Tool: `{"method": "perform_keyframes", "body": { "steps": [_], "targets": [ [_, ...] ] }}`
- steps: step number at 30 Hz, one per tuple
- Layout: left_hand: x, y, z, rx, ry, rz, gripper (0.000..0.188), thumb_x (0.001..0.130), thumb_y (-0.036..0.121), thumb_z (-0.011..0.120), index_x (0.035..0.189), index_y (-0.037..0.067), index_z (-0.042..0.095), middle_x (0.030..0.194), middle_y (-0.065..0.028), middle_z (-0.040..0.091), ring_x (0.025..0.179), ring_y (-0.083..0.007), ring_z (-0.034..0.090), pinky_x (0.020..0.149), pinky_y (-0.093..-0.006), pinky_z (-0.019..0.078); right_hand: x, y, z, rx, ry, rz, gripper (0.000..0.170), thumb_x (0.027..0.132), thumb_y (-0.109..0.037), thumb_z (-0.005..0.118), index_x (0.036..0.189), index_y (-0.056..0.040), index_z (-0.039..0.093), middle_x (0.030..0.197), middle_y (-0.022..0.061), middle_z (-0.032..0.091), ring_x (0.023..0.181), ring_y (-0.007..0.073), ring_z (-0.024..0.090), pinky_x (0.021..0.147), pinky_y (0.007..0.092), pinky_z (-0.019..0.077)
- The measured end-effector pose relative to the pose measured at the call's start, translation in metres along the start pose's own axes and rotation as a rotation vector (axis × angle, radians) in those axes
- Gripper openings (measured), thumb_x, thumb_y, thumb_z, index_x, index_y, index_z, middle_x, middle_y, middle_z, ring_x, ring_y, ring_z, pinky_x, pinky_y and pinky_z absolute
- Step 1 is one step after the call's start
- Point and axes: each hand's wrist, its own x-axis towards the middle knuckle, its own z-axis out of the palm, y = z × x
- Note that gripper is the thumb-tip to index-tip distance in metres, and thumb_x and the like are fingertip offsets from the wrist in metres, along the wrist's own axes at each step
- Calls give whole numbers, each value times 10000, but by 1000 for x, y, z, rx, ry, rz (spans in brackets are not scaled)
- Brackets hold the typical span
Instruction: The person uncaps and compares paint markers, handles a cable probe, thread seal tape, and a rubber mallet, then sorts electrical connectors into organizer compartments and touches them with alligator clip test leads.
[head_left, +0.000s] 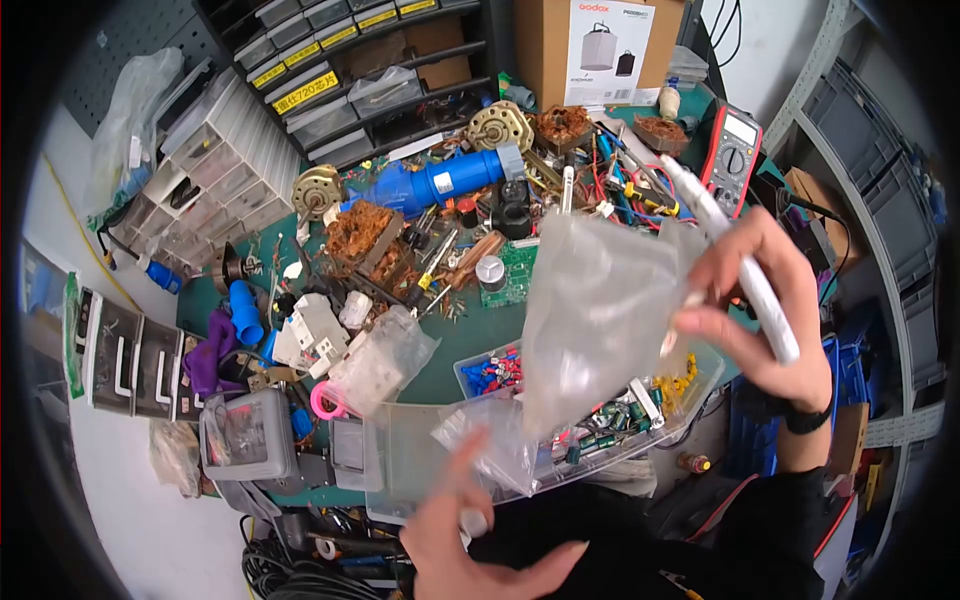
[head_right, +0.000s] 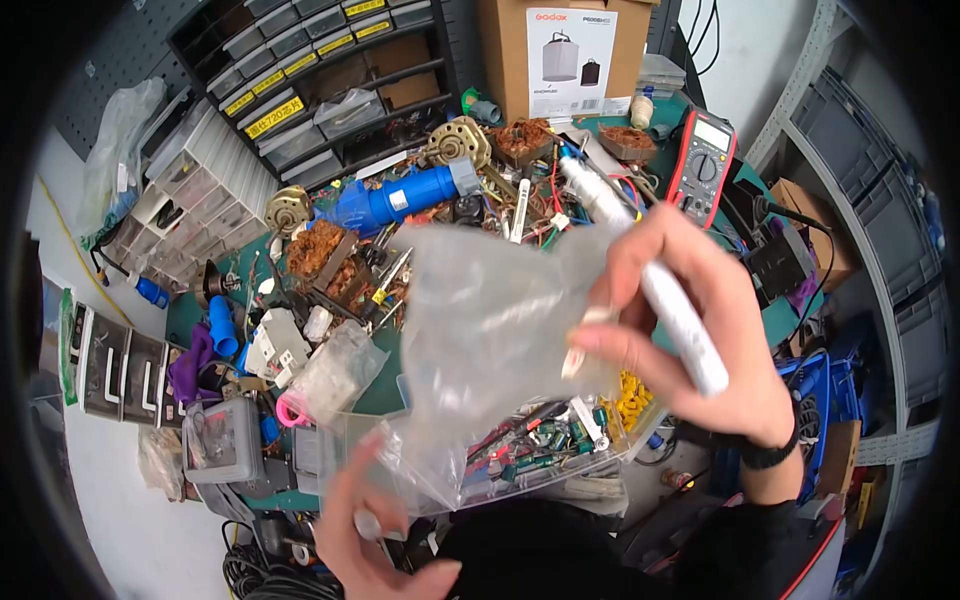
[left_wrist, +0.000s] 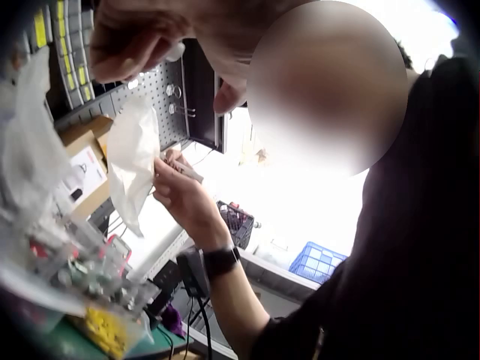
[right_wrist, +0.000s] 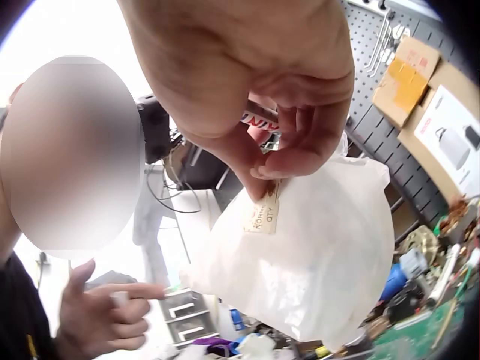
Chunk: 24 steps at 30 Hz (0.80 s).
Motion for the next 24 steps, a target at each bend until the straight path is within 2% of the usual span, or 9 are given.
{"method": "perform_keyframes", "body": {
  "steps": [1, 5, 7, 10, 13, 15, 18, 20, 24],
  "targets": [
    [16, -8, 0, -124, 30, 97, 966, 505, 268, 941, 1310, -38, 502, 690, -11, 465, 681, -100, 560, 604, -225, 439, -7, -8, 6, 33, -18, 29, 280, 773, 13, 771, 863, -61, 516, 827, -9, 561, 668, 23, 508, 581, 188, 404],
    [40, -18, 10, -334, -152, 99, 596, 736, 254, 838, 1199, -28, 590, 730, -28, 568, 649, -85, 543, 542, -215, 391, -19, -15, 23, 175, -126, 163, 369, 662, 3, 859, 805, -56, 524, 863, 73, 619, 748, 107, 581, 690, 220, 449],
    [36, -17, 11, -344, -148, 30, 302, 880, 216, 707, 1044, -30, 646, 715, -20, 608, 604, -73, 530, 509, -225, 377, -19, -11, 29, 118, -134, 87, 304, 778, -134, 809, 893, -26, 549, 894, 99, 632, 686, 106, 586, 626, 219, 456],
    [28, -27, 20, -548, 4, -94, 246, 955, 198, 603, 881, -33, 643, 617, 1, 578, 543, -48, 482, 468, -236, 339, -20, -14, 34, 9, 142, -19, 709, 942, -605, 449, 1259, 28, 489, 949, 145, 644, 566, 131, 579, 497, 242, 437],
    [25, -32, 23, -584, 40, -82, 314, 987, 292, 551, 863, 9, 607, 687, -15, 566, 519, -68, 501, 391, -211, 342, -38, -13, 25, -29, 173, -220, 743, 938, -666, 357, 1076, 1, 655, 887, 146, 658, 558, 110, 568, 484, 240, 405],
    [25, -33, 28, -588, 91, -45, 310, 991, 282, 542, 847, 14, 596, 673, -12, 555, 501, -67, 486, 389, -212, 330, -50, -17, 35, 190, 90, -230, 635, 960, -587, 420, 928, -21, 705, 676, 103, 651, 481, 134, 562, 427, 240, 426],
    [23, -34, 33, -481, 91, 44, 309, 998, 265, 524, 837, 10, 591, 654, -14, 550, 473, -61, 458, 381, -219, 318, -51, -17, 47, 214, 7, -249, 499, 977, -443, 489, 921, 7, 698, 719, 121, 675, 495, 148, 600, 432, 247, 471],
    [22, -31, 32, -469, 66, 55, 309, 1000, 254, 512, 844, 1, 595, 646, -14, 548, 464, -58, 448, 382, -220, 311, -46, -21, 45, 70, -91, -296, 224, 854, -115, 637, 1014, 27, 701, 752, 95, 681, 582, 195, 661, 526, 284, 533],
    [23, -27, 33, -462, 78, 118, 318, 1003, 234, 489, 857, -26, 600, 620, -10, 543, 445, -48, 429, 383, -220, 293, -46, -22, 44, 33, -83, -276, 210, 828, -66, 653, 1020, 4, 704, 766, 88, 675, 577, 198, 657, 521, 289, 532]
  ]
}}
